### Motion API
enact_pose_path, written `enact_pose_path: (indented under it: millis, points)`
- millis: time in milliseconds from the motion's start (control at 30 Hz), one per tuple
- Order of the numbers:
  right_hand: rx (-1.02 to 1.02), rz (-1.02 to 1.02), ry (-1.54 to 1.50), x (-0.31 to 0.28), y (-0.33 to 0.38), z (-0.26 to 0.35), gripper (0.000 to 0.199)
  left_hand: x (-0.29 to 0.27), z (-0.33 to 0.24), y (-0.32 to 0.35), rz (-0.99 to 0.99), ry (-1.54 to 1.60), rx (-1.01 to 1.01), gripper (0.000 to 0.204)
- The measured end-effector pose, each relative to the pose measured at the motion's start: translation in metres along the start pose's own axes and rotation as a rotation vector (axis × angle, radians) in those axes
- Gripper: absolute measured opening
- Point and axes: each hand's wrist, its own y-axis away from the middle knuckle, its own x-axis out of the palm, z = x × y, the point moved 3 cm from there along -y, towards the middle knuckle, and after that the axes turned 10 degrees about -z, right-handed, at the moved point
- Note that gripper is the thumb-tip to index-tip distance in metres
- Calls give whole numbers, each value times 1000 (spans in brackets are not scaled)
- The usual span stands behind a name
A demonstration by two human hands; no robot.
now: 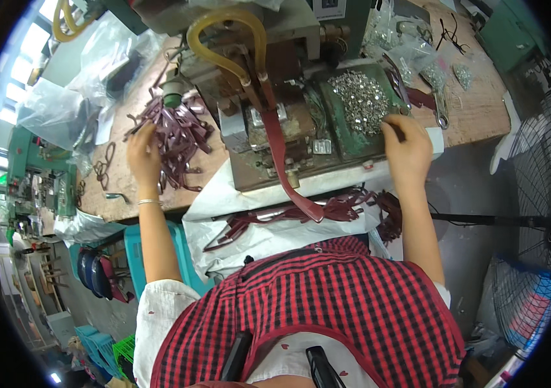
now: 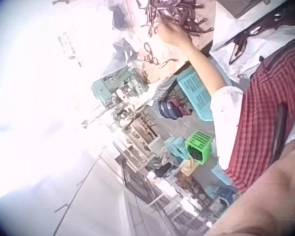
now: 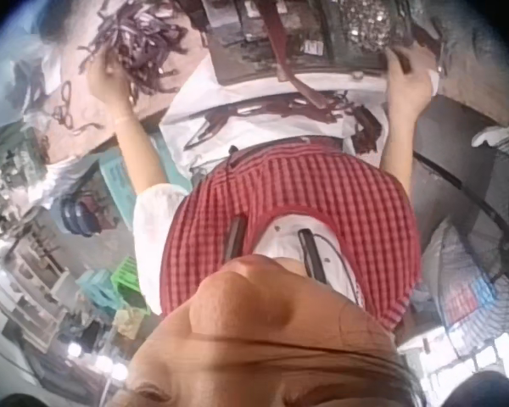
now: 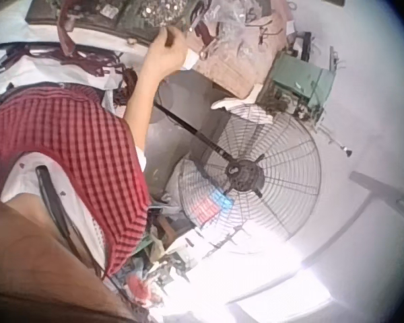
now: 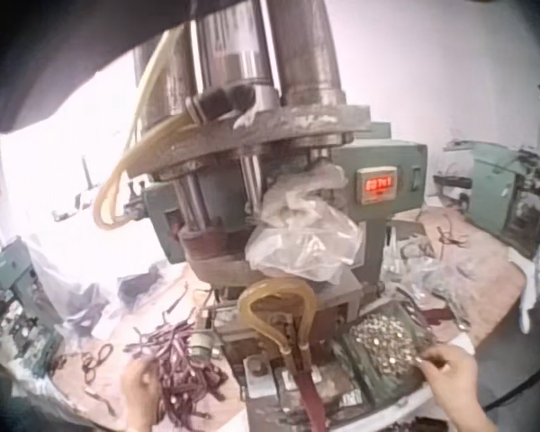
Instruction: The person repeatedly places a reddish strap into a press-like machine, inserts small metal hardware pieces, and operates the press to attach the hardware. Finished strap segments are set aside on the table. The person handles straps and metal pieces by hand throughout.
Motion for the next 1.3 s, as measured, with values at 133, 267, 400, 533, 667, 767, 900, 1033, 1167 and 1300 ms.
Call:
enact_pose_path:
  millis: [133,267,400,533,667,767,900,1033,1167,1300]
  points:
    - [339,146,-331,-29,10,-6,19,-33,-32,-10,2,607,-771,38]
    - [385,376,-747,-13,0,43,23,-22,-50,-14,141,956,-889,34]
    - [-49,189,-689,24,-23,118,17,3,-87,-8,91,921,-772,24]
    - [137,202,-803,66,-1,136,25,-3,-108,11,5,758,-931,21]
    - [225,225,-920,66,-1,131,36,-24,-138,-18,-122,907,-829,16]
    - [338,325,-1016,62,-4,144,39,-76,-187,-82,-206,1270,-384,13]
    - [356,364,-965,53,-7,160,42,-75,-214,-123,-271,1122,-457,9]
    - [122,327,-879,35,8,167,46,-82,-224,-96,-253,1088,-135,5]
    - [-313,83,-359,35,-20,115,30,-66,-262,-64,-133,754,370,17]
    - [-276,-65,269,41,-19,15,27,-49,-277,-53,-187,627,515,26]
